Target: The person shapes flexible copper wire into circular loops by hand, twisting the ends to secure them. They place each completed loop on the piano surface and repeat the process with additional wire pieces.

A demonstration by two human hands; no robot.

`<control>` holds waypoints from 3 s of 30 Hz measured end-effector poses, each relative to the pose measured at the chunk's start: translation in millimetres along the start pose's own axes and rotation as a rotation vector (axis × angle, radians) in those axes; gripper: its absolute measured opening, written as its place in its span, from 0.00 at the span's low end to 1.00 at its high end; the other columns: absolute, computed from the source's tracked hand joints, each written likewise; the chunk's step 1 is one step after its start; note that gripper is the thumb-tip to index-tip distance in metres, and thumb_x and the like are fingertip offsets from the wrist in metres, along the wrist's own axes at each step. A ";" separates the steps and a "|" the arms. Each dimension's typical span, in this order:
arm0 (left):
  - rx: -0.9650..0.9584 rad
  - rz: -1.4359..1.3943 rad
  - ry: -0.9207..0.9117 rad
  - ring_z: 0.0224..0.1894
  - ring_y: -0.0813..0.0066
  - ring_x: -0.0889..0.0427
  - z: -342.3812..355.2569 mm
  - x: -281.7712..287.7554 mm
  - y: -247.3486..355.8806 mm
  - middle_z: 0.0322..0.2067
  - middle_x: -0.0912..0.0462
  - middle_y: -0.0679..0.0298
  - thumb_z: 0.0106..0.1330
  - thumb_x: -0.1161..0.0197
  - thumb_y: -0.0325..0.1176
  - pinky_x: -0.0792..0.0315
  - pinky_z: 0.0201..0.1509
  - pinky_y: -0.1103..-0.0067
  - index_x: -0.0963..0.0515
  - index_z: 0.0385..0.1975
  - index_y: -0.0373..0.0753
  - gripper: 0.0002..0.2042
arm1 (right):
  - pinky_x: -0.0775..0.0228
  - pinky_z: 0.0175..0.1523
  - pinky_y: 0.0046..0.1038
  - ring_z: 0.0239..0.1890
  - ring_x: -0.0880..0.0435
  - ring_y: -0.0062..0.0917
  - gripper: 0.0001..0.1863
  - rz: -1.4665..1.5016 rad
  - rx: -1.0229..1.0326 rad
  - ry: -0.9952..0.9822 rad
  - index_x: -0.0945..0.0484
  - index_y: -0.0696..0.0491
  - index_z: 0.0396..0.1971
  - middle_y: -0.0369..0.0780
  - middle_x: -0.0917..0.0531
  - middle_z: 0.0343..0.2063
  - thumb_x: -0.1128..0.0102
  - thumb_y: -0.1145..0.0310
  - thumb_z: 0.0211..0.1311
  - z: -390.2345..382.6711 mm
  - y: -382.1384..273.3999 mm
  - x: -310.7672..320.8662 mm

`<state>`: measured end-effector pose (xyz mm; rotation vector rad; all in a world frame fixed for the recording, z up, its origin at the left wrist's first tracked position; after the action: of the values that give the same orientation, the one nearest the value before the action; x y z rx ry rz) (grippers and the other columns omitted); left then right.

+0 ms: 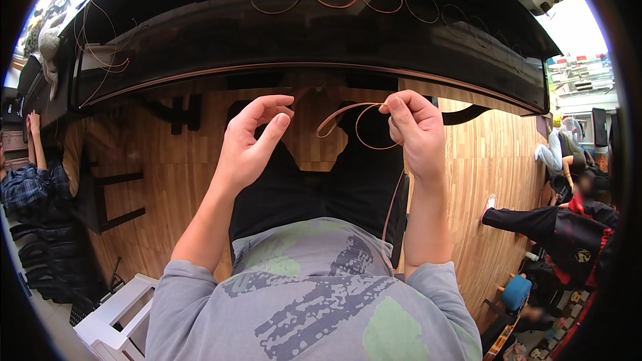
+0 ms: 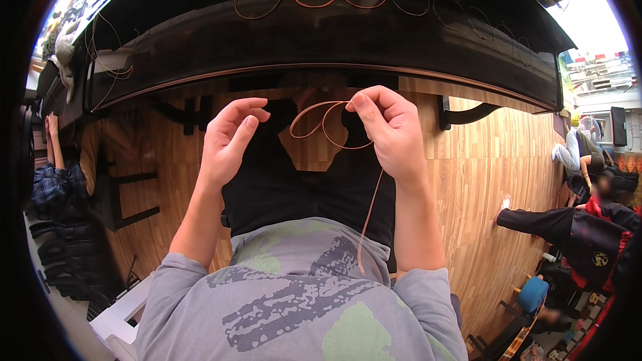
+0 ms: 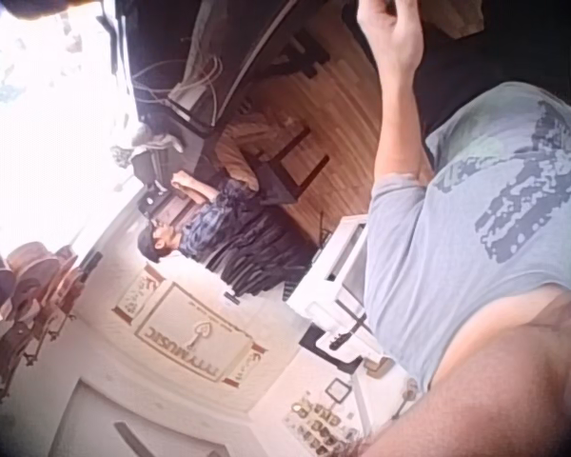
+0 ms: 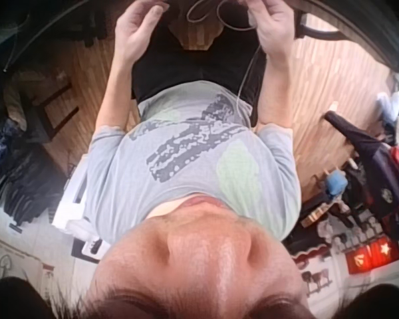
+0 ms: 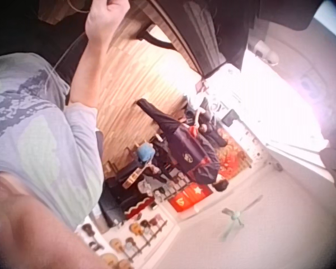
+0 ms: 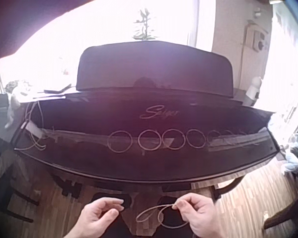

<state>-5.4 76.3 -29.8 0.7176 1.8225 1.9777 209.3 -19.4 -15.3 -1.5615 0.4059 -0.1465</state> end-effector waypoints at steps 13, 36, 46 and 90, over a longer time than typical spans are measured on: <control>0.071 -0.071 -0.280 0.24 0.87 0.28 15.7 -66.7 32.3 0.21 0.25 0.69 0.71 0.47 0.32 0.33 0.28 0.87 0.23 0.40 0.33 0.10 | 0.53 0.20 0.11 0.17 0.41 0.05 0.10 0.114 -0.048 -0.101 0.21 0.57 0.33 0.26 0.27 0.19 0.43 0.65 0.68 -0.7 6.1 -38.6; 0.000 -0.310 -0.049 0.16 0.92 0.43 19.0 -48.4 9.3 0.14 0.36 0.75 0.73 0.51 0.35 0.50 0.19 0.89 0.24 0.28 0.34 0.15 | 0.35 0.27 0.13 0.22 0.29 0.09 0.13 -0.087 -0.068 0.011 0.26 0.57 0.48 0.32 0.23 0.23 0.44 0.69 0.66 -19.6 -3.9 -24.9; 0.070 -0.495 -0.066 0.16 0.90 0.42 18.0 -51.0 -2.6 0.15 0.38 0.75 0.74 0.54 0.36 0.45 0.17 0.88 0.29 0.24 0.37 0.15 | 0.41 0.20 0.12 0.15 0.33 0.08 0.11 0.031 -0.185 -0.096 0.22 0.58 0.42 0.30 0.27 0.15 0.50 0.67 0.70 -16.8 24.8 -39.3; -0.006 -1.261 -0.264 0.43 0.63 0.21 63.0 -52.1 73.8 0.34 0.22 0.60 0.73 0.59 0.41 0.28 0.56 0.66 0.33 0.20 0.45 0.18 | 0.33 0.25 0.16 0.21 0.22 0.15 0.19 0.050 -0.173 -0.027 0.25 0.55 0.30 0.35 0.21 0.20 0.54 0.55 0.72 -4.9 -6.5 -44.0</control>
<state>79.2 89.5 39.4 -0.2065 1.4649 0.9719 168.0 -9.0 -1.6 -1.7202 0.4453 -0.0531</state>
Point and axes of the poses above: each hand's wrist, its own z-axis towards the middle knuckle, its own x-axis out of the back of the hand, y = z × x, the point moved 9 cm from there along z, towards the middle knuckle
